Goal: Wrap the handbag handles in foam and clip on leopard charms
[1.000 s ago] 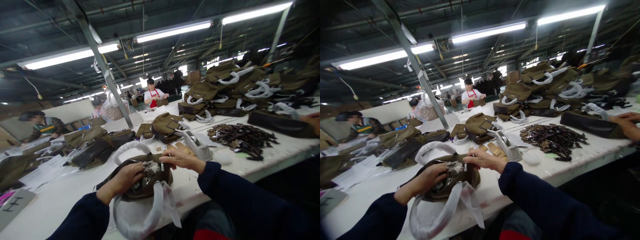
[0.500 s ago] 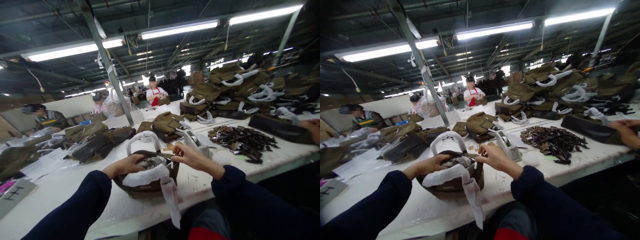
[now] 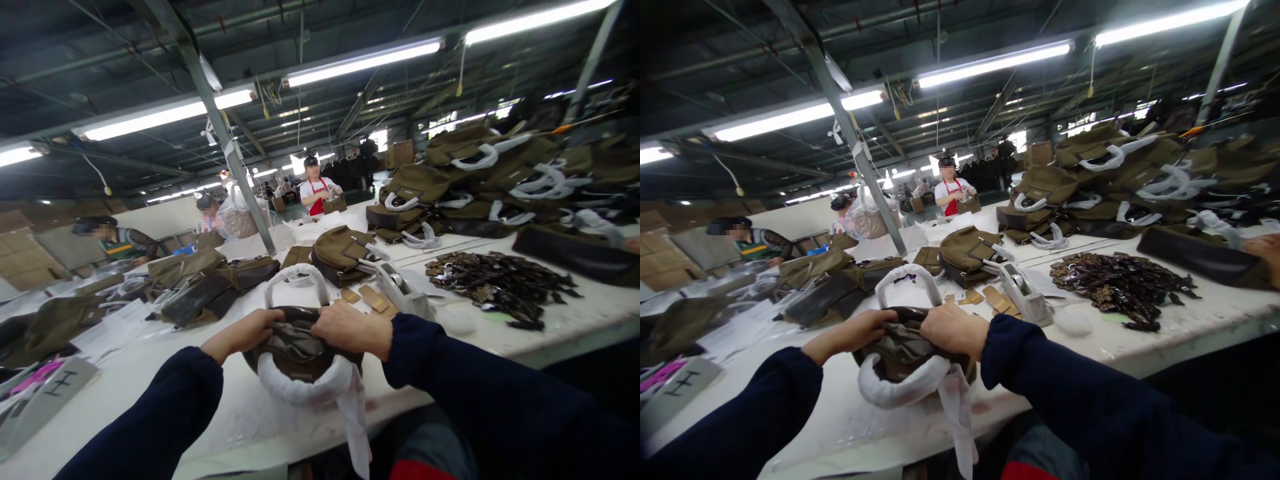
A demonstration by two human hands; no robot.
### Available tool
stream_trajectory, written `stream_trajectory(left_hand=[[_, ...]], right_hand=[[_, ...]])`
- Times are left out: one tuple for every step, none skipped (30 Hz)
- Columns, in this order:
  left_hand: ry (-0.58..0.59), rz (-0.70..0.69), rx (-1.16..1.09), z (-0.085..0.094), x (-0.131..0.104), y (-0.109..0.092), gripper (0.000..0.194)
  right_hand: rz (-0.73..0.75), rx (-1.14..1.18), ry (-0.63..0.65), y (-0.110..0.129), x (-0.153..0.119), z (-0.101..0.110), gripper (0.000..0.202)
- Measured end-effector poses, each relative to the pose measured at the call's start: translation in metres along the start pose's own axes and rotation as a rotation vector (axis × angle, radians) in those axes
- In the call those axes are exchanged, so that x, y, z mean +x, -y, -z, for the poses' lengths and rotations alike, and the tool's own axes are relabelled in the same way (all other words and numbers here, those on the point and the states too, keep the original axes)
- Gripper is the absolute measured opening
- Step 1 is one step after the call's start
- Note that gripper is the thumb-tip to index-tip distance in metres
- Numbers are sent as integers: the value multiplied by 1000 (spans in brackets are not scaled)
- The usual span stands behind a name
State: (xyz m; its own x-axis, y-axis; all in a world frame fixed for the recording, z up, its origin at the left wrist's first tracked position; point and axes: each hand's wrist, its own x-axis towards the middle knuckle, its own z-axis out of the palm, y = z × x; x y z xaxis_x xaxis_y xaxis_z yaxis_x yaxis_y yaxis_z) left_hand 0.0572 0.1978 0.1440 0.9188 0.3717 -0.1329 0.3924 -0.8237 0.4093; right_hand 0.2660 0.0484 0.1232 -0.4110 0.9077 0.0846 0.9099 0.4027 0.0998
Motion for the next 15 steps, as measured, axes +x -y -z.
stream_trajectory(left_hand=[[-2, -2, -5, 1, 0, -1, 35], [2, -1, -18, 1, 1, -2, 35], [10, 7, -32, 0, 2, -3, 38], [19, 19, -31, -2, 3, -4, 43], [22, 31, -10, -4, 4, -3, 48], [18, 44, 26, -7, 5, -2, 51], [8, 53, 72, -10, 5, -1, 50], [-3, 56, 119, -12, 6, 1, 47], [-9, 55, 153, -13, 6, 3, 43], [-7, 54, 174, -13, 6, 5, 40], [1, 57, 190, -12, 5, 6, 37], [11, 62, 211, -10, 4, 5, 34], [22, 69, 231, -7, 3, 4, 33], [33, 80, 250, -4, 1, 0, 36], [31, 82, 268, -1, -1, -5, 42]], right_hand=[[-4, 5, 4, -2, -1, 1, 18], [-4, 14, 8, -4, -1, 2, 18], [2, 23, 13, -5, -2, 4, 17], [7, 33, 17, -6, -2, 5, 17], [7, 41, 25, -7, -2, 6, 18], [-5, 46, 35, -7, -2, 8, 19], [-19, 48, 46, -6, -2, 9, 20], [-29, 50, 54, -5, -2, 9, 20], [-31, 51, 60, -3, -1, 9, 20], [-29, 50, 65, -2, 0, 9, 19], [-21, 45, 72, -1, 0, 8, 19], [-11, 38, 74, -1, 1, 7, 19], [-6, 29, 71, -1, 2, 5, 19], [-4, 24, 66, -3, 2, 4, 20], [-2, 21, 61, -4, 3, 3, 21]])
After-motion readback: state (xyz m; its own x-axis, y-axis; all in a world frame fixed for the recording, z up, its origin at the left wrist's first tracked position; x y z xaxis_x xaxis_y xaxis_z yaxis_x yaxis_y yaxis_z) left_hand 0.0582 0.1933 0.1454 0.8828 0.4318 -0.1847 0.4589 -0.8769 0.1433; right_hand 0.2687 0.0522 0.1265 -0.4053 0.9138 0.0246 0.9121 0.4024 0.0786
